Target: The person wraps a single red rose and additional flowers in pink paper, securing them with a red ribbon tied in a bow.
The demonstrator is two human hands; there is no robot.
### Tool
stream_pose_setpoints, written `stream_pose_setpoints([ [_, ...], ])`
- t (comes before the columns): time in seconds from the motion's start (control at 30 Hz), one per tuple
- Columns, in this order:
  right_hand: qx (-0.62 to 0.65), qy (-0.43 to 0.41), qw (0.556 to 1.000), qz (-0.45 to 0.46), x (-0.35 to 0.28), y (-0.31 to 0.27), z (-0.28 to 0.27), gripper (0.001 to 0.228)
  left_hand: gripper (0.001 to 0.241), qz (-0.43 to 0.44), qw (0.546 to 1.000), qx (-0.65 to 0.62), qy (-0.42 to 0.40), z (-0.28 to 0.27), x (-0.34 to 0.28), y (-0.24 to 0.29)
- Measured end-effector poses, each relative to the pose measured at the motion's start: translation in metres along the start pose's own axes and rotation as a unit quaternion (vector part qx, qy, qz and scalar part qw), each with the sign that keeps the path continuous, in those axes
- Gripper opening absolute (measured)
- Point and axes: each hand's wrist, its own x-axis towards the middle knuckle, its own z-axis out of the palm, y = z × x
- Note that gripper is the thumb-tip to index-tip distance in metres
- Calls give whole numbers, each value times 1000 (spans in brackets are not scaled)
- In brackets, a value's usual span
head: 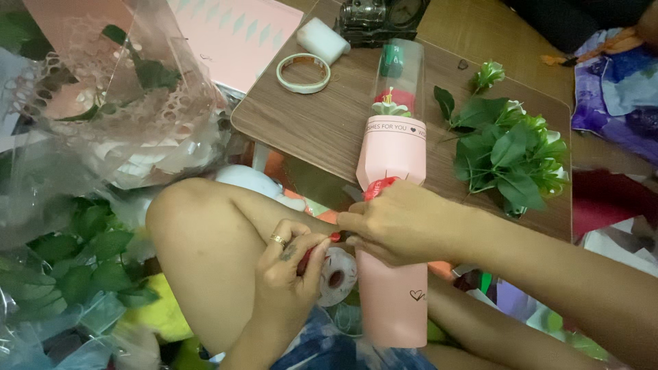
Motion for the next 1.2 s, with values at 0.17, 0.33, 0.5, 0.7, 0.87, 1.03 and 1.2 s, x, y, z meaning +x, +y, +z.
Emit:
stream_pose_setpoints([
  [0.17,106,38,983,147,-25,8,-53,29,23,-136,977,-156,-50,-15,3,14],
  [0.33,138,206,927,283,-100,23,-32,28,21,-154,969,-181,-67,-3,5,-6],
  [0.5,89,216,865,443,-150,32,83,28,2,-251,941,-227,-12,39,9,-23],
  [0.7,-3,192,858,477,-151,34,126,31,10,-310,923,-228,-31,73,47,-32],
  [0.87,-8,180,855,487,-148,38,125,29,14,-352,896,-268,-36,81,54,-44],
  [1.03,29,202,852,483,-131,23,83,31,26,-317,911,-253,-72,88,52,-64],
  [1.2,254,380,801,387,-103,-4,51,29,26,-283,926,-235,-85,79,60,-41],
])
